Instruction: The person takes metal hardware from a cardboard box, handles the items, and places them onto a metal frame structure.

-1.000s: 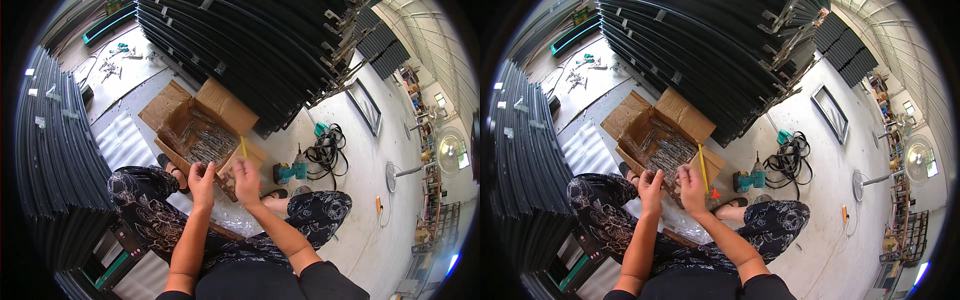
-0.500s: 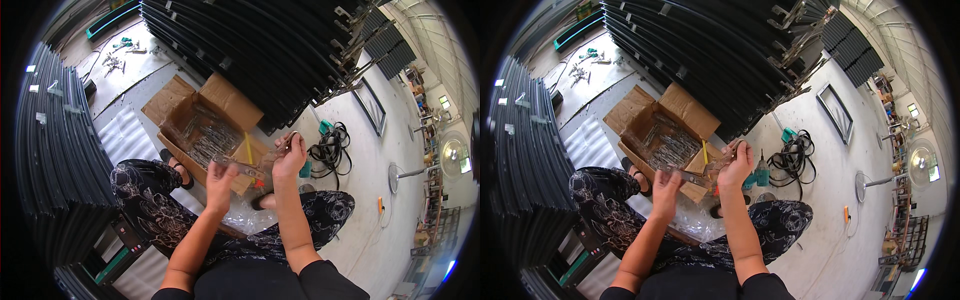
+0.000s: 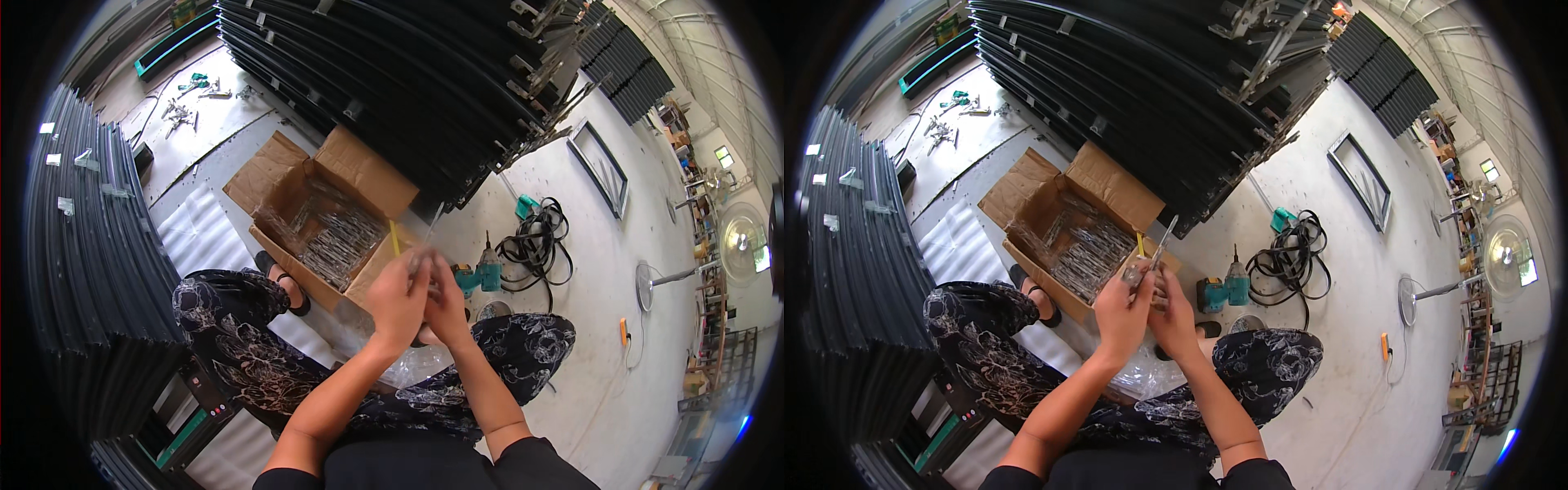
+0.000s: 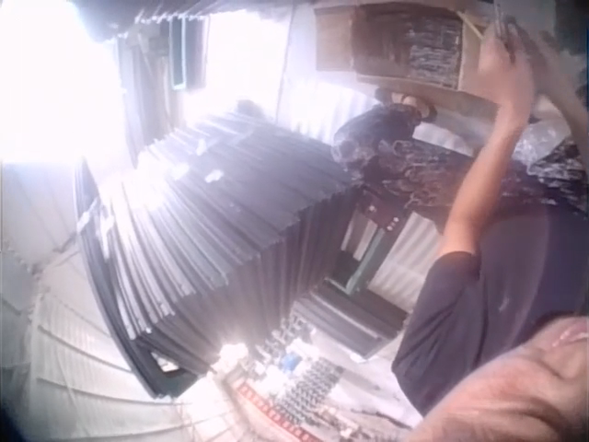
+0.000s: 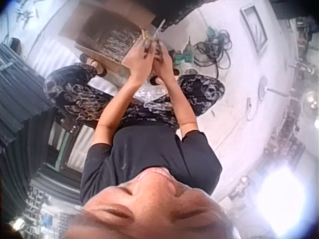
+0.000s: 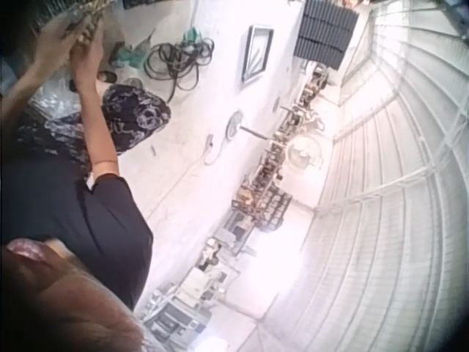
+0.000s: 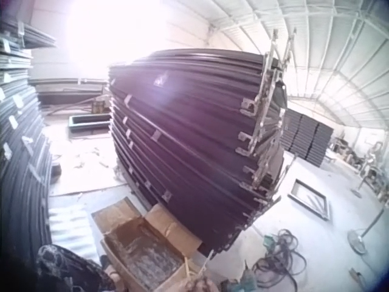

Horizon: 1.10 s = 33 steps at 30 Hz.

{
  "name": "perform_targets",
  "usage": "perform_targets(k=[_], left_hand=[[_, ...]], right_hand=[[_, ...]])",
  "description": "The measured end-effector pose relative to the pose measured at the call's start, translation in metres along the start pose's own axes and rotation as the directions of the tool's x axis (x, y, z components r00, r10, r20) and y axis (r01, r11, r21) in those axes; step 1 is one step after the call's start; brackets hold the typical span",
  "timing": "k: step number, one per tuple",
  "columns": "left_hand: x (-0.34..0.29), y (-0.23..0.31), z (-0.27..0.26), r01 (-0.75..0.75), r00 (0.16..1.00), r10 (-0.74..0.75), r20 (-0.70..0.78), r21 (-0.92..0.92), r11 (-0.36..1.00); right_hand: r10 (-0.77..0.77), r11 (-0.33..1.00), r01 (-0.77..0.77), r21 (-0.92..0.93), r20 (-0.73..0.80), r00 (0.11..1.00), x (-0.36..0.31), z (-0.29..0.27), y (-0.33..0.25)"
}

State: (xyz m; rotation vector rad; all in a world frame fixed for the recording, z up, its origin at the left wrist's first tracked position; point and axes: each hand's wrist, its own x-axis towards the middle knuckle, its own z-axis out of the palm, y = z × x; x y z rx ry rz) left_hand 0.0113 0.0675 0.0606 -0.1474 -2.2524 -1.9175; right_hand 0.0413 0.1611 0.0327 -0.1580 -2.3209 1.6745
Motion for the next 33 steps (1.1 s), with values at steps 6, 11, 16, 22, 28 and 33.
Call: perform_targets(k=[6,11,16,22,28,33], left_hand=[[0.015,0.015,0.03,-0.234,0.972,0.234,0.022,0.024,0.972],[0.029,0.013,0.042,-0.213,0.975,0.207,0.08,0.079,0.974],[0.052,0.004,0.061,-0.233,0.97,0.228,0.09,0.051,0.971],[0.071,-0.001,0.086,-0.221,0.971,0.218,0.1,0.018,0.975],[0.073,0.003,0.088,-0.2,0.975,0.193,0.113,0.051,0.978],[0.08,0.013,0.086,-0.2,0.974,0.19,0.121,0.082,0.976]], right_hand=[[-0.186,0.856,0.146,-0.496,-0.031,0.982,0.023,-0.025,-0.006],[-0.145,0.858,0.093,-0.504,-0.065,0.987,0.048,-0.034,-0.003],[-0.143,0.856,0.053,-0.514,-0.136,0.98,0.072,-0.036,0.005],[-0.166,0.85,0.027,-0.526,-0.219,0.961,0.094,-0.044,0.013],[-0.148,0.862,0.024,-0.507,-0.207,0.967,0.097,-0.049,0.012],[-0.149,0.854,0.047,-0.519,-0.157,0.976,0.102,-0.054,0.013]])
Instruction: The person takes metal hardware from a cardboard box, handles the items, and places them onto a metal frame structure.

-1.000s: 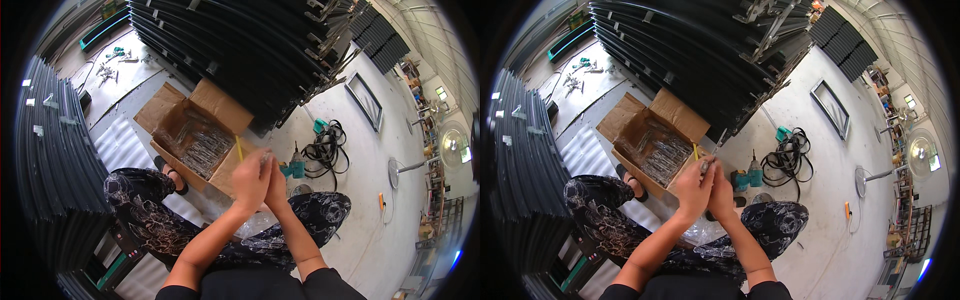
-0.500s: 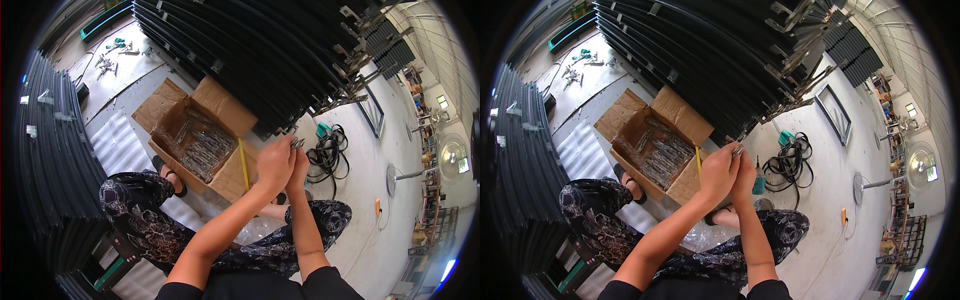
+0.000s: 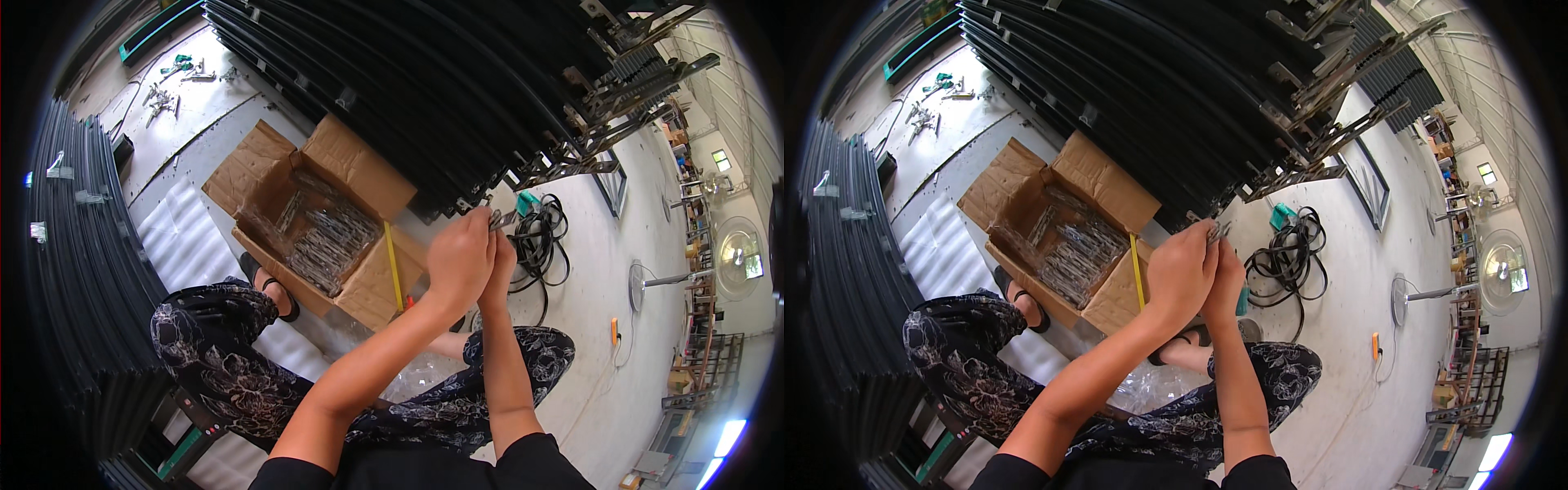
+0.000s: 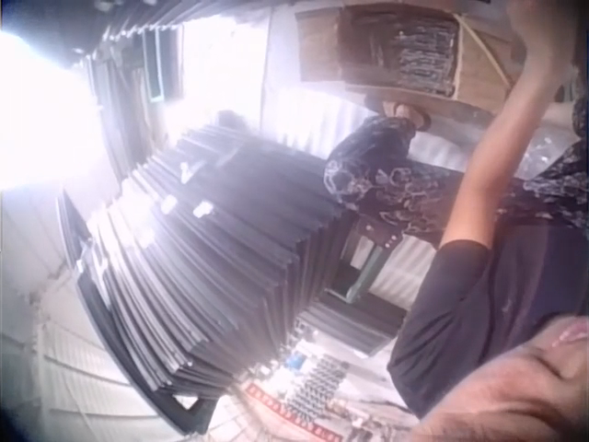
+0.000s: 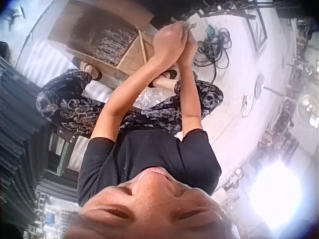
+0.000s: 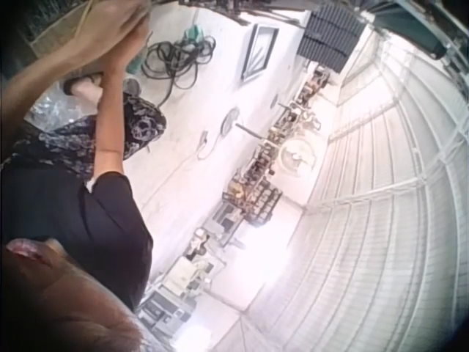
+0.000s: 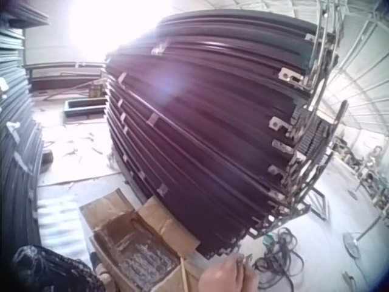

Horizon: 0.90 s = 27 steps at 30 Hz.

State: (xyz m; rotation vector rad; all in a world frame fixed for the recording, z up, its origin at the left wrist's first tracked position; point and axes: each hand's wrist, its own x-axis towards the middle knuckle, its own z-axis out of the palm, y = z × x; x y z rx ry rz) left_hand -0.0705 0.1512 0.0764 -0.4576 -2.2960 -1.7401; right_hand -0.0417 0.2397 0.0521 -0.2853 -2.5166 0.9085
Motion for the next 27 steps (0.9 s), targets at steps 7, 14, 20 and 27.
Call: perform_targets(k=[7,14,20,27], left_hand=[[0.013,-0.003,0.0,-0.073,0.994,0.073,-0.076,0.001,0.997],[0.006,-0.001,0.003,-0.042,0.999,0.04,-0.034,-0.061,0.997],[0.013,0.002,0.011,-0.04,0.999,0.04,0.024,-0.004,0.999],[0.01,0.005,0.007,-0.053,0.999,0.053,0.004,-0.01,0.999]], right_hand=[[-0.07,0.987,0.062,-0.147,-0.051,0.996,0.007,0.005,-0.018],[0.031,0.999,-0.033,-0.022,-0.076,0.997,0.001,-0.003,-0.014],[0.002,1.0,-0.002,0.002,-0.087,0.996,0.006,-0.003,-0.003],[0.054,0.993,-0.044,0.11,-0.084,0.995,0.0,-0.001,0.002]])
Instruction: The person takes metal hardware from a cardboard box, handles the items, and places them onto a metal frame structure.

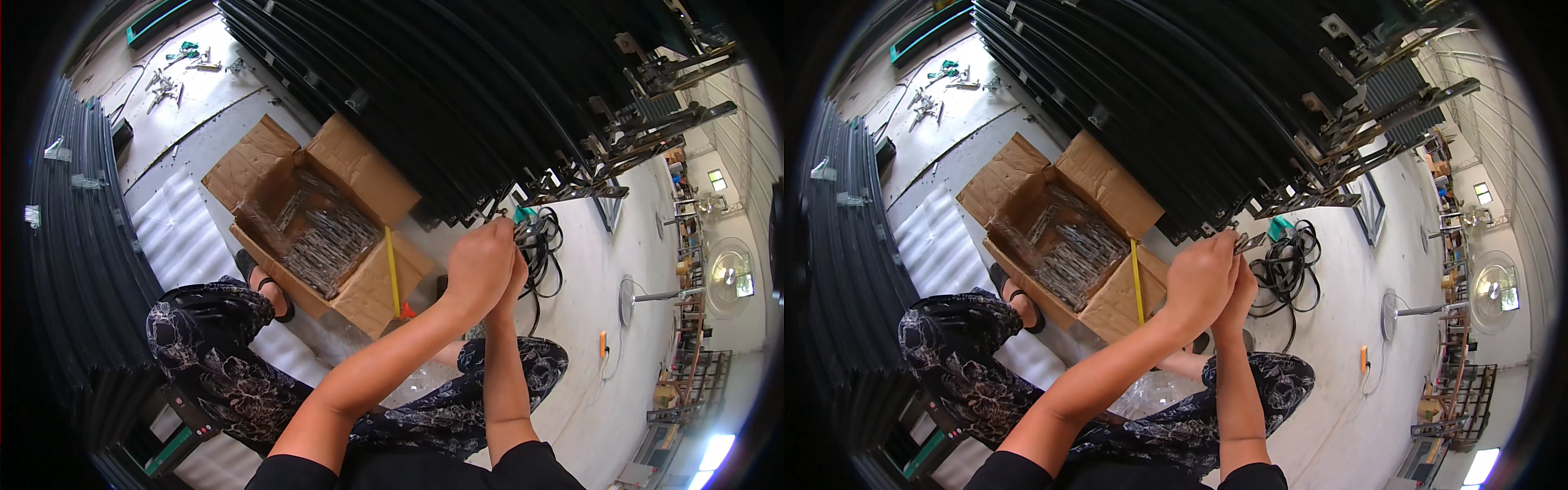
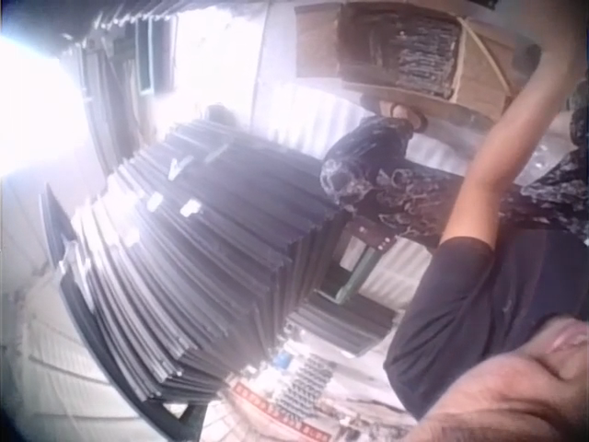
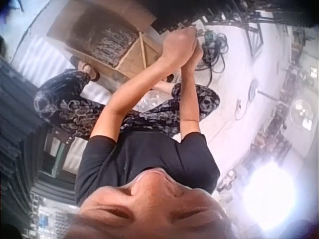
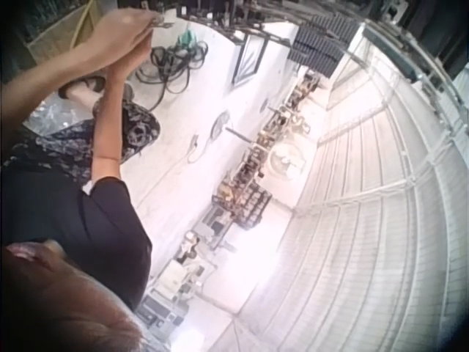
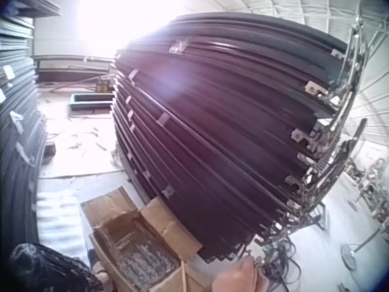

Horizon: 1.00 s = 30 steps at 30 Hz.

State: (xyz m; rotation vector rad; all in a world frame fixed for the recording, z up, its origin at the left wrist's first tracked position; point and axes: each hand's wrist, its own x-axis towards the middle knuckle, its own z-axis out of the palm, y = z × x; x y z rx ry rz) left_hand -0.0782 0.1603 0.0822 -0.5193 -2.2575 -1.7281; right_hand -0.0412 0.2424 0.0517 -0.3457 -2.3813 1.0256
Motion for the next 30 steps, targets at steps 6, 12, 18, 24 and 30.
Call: perform_targets(k=[6,12,18,24,30], left_hand=[[0.002,0.004,-0.004,0.004,1.0,-0.004,0.021,-0.002,1.0],[0.002,0.006,-0.007,-0.021,1.0,0.021,-0.022,0.005,1.0],[0.002,0.003,-0.005,-0.029,0.999,0.03,-0.028,0.018,0.999],[0.005,0.001,-0.004,-0.021,1.0,0.021,-0.014,0.018,1.0],[0.011,-0.008,-0.008,0.011,1.0,-0.011,-0.003,-0.042,0.999]], right_hand=[[-0.045,0.999,0.044,-0.016,-0.043,0.998,-0.003,0.001,0.005],[-0.022,0.999,0.021,-0.029,-0.029,0.999,-0.004,0.001,-0.003],[-0.002,1.0,0.002,0.023,-0.01,1.0,-0.002,0.001,-0.003],[-0.075,0.995,0.074,-0.059,-0.007,0.997,0.004,0.004,0.006],[-0.016,0.994,0.014,-0.109,-0.023,1.0,0.01,0.013,-0.016]])
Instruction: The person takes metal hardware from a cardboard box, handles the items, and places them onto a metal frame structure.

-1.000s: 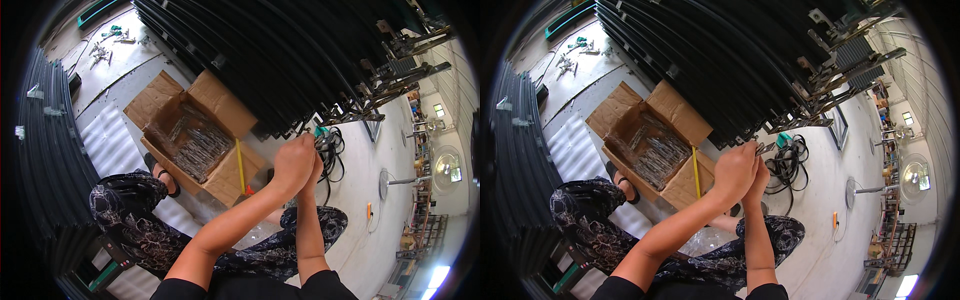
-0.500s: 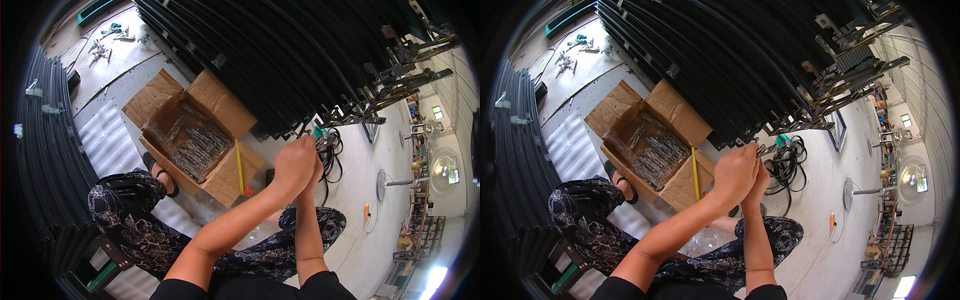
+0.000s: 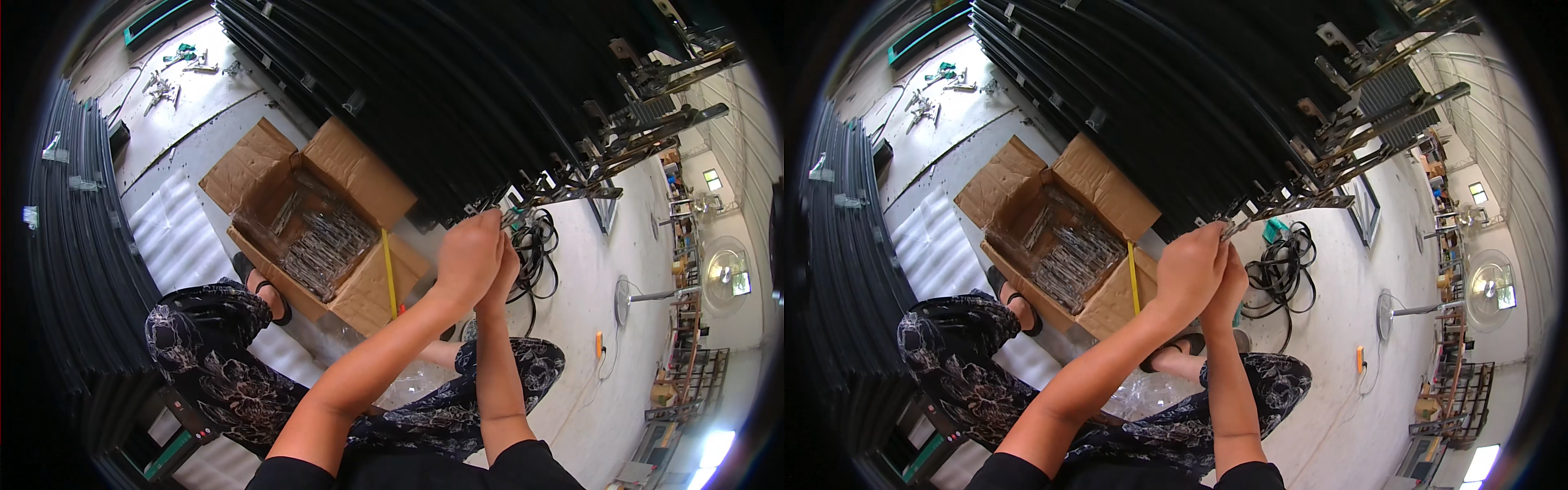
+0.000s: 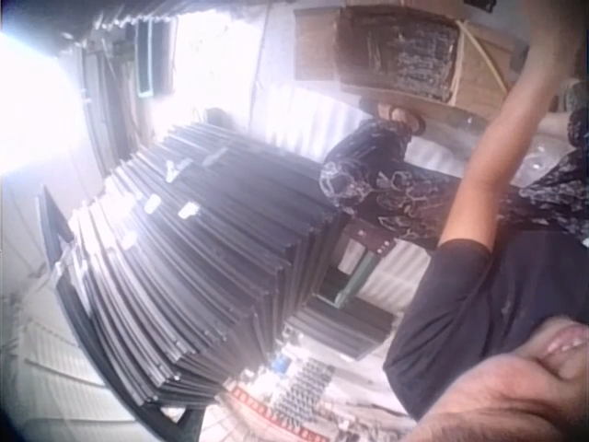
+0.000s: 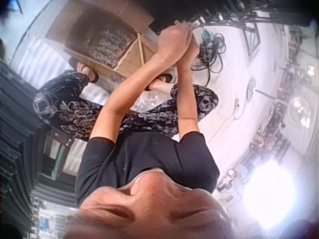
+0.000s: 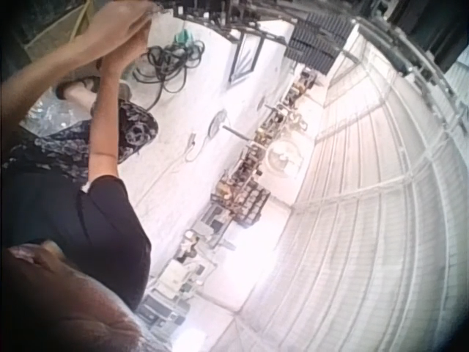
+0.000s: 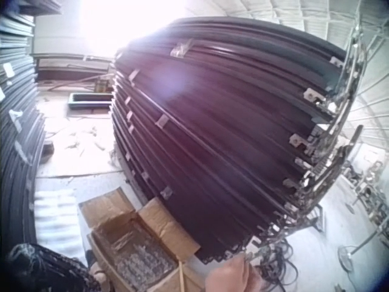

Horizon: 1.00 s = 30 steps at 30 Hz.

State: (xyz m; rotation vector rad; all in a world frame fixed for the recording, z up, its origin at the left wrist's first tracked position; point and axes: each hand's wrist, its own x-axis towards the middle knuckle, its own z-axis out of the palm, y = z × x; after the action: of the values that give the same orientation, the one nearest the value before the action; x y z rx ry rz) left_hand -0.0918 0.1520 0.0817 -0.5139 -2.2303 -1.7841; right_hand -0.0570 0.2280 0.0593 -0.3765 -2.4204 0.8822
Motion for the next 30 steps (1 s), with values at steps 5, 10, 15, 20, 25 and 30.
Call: perform_targets(k=[5,10,15,20,25,30], left_hand=[[-0.001,-0.014,-0.001,-0.057,0.996,0.05,-0.073,-0.09,0.994],[-0.009,-0.006,0.001,-0.044,0.999,0.042,-0.019,-0.058,0.997],[0.003,-0.016,0.011,-0.043,0.999,0.043,-0.031,-0.017,0.999],[0.011,-0.04,0.037,-0.152,0.984,0.161,-0.077,0.107,0.982],[-0.006,-0.054,0.033,-0.127,0.987,0.135,-0.085,0.088,0.988],[-0.032,-0.054,0.021,0.007,1.0,-0.007,0.002,0.068,0.998]], right_hand=[[0.033,0.999,-0.032,0.021,-0.045,0.998,-0.002,0.006,-0.018],[0.084,0.988,-0.057,0.146,-0.185,0.979,-0.01,0.017,0.023],[0.067,0.998,-0.068,0.001,-0.173,0.983,0.013,0.023,0.037],[0.047,0.993,-0.074,-0.094,-0.266,0.963,0.04,0.019,0.041],[0.069,0.978,-0.105,-0.179,-0.195,0.978,0.027,0.016,0.03],[0.187,0.982,-0.184,0.033,-0.12,0.975,0.036,0.009,0.04]])
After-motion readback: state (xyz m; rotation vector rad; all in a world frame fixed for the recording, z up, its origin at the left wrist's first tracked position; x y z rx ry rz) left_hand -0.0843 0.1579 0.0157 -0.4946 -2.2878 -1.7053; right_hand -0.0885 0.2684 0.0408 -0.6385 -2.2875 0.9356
